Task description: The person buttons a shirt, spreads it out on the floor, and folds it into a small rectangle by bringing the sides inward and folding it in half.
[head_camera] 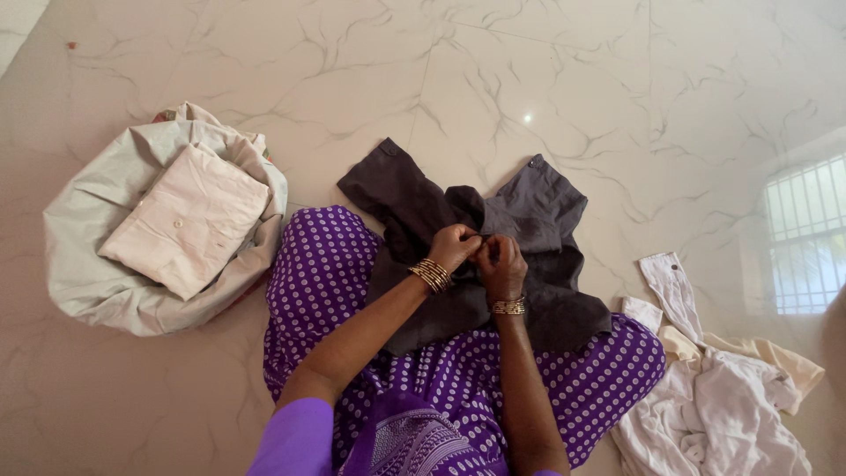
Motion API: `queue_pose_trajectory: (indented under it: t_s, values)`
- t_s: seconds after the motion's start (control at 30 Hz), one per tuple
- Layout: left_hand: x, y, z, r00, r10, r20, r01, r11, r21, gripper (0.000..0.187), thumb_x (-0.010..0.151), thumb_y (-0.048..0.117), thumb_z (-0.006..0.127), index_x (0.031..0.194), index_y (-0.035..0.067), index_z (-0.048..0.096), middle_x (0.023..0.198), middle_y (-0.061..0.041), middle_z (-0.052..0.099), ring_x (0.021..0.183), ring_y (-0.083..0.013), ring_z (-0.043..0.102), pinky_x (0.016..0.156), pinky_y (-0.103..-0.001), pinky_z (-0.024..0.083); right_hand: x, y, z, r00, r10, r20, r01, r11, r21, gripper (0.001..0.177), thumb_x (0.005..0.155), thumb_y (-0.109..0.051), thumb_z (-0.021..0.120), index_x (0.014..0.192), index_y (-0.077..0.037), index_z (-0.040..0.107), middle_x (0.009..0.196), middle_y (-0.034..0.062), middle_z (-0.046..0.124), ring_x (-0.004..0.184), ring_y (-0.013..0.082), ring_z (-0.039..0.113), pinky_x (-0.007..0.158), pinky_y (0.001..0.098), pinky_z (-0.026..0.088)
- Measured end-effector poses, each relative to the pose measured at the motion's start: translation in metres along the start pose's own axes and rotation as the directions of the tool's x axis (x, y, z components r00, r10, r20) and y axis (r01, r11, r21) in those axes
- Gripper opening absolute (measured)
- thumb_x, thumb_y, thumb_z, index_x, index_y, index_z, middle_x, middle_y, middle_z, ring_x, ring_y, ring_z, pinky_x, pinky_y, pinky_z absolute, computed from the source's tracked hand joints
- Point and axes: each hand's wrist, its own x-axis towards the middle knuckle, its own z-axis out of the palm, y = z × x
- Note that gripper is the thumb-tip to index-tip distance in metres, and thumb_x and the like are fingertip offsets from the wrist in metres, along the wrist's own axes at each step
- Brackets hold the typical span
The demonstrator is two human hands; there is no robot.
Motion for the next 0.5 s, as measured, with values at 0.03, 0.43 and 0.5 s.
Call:
queue_pose_trajectory:
  t_s: [0.03,0.43,0.5]
  values:
    - [0.003,-0.006,0.001,1.0,0.008,0.022,-0.005,0.992,-0.125,0.028,0.091,0.021,0.073,0.102,-0.005,0.071,0.085,-0.01,0.075,0.068,-0.0132,0.07,0.062,-0.027,0.059,-0.003,0.007,0.005,1.0,-0.002,-0.001,0.002,1.0,0.0,0.014,0.093,-0.015,0.074,0.096,-0.004,0.065,0.089,0.008,0.069,0.073,0.0236,0.068,0.063,0.0364,0.056]
    - [-0.011,0.037,-0.016,0.99,0.099,0.103,-0.096,0.995,-0.03,0.027,0.094,0.027,0.067,0.098,0.001,0.065,0.076,-0.004,0.065,0.056,-0.0098,0.061,0.053,-0.027,0.052,-0.002,0.048,0.009,0.828,0.45,0.335,-0.533,0.445,0.72,0.015,0.103,-0.007,0.058,0.117,-0.006,0.061,0.101,0.0032,0.07,0.087,0.0129,0.071,0.075,0.0287,0.062]
    - [-0.02,0.045,-0.03,0.985,0.128,0.118,-0.138,0.987,0.082,0.026,0.093,0.027,0.066,0.097,0.002,0.063,0.077,-0.005,0.064,0.059,-0.0111,0.062,0.056,-0.029,0.053,0.002,0.071,-0.006,0.841,0.518,0.153,-0.527,0.726,0.441,0.027,0.097,-0.01,0.062,0.124,-0.007,0.062,0.109,0.0082,0.072,0.092,0.0179,0.074,0.078,0.0327,0.062]
